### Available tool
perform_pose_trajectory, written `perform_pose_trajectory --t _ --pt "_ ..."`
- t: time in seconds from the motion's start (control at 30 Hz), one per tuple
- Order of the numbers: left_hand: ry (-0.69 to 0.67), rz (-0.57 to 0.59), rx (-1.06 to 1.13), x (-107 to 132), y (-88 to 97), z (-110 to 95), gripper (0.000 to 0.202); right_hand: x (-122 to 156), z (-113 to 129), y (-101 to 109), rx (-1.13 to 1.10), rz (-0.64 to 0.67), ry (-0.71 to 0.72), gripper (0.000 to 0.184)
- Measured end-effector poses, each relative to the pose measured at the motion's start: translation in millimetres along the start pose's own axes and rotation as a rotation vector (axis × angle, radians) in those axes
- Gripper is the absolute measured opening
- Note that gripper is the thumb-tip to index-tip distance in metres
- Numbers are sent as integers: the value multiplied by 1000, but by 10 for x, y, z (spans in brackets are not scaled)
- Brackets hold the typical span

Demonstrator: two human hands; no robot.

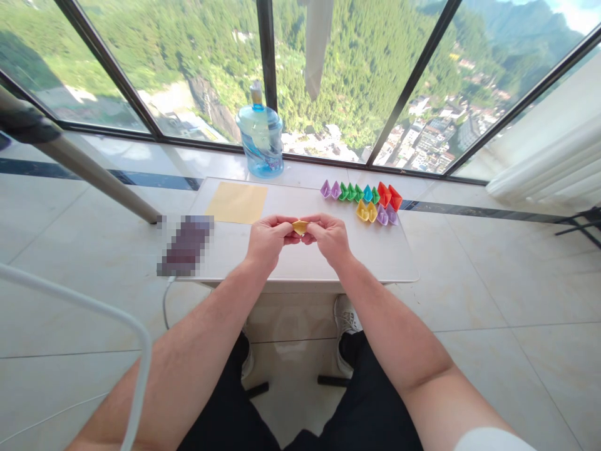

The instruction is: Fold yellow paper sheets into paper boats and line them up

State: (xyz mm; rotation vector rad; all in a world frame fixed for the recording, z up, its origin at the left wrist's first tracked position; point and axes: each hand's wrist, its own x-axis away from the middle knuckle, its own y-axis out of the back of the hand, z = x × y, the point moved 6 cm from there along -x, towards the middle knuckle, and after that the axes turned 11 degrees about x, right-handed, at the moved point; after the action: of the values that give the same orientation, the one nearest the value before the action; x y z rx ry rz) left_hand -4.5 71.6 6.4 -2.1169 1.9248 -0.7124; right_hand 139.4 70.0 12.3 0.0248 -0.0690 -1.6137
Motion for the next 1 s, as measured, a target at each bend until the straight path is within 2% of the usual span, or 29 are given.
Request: perform_pose_trajectory --t 0.33,0.5,0.6,0.7,0.77,1.0 --pt "19 -17 53 -12 12 -5 21 -1 -9 1 -34 26 51 16" --pt "42 19 35 -5 16 -23 22 15 4 18 -25 53 72 16" --pt "-12 59 -3 -2 10 -50 37 22 33 25 12 65 117 19" --pt "-103 99 6 0 -5 -79 46 0 36 55 77 17 169 34" --pt "-162 110 -8 2 -9 -98 45 -23 19 64 142 2 179 38" --pt "-220 187 -191 2 -47 -79 29 -18 22 77 254 -14 184 26"
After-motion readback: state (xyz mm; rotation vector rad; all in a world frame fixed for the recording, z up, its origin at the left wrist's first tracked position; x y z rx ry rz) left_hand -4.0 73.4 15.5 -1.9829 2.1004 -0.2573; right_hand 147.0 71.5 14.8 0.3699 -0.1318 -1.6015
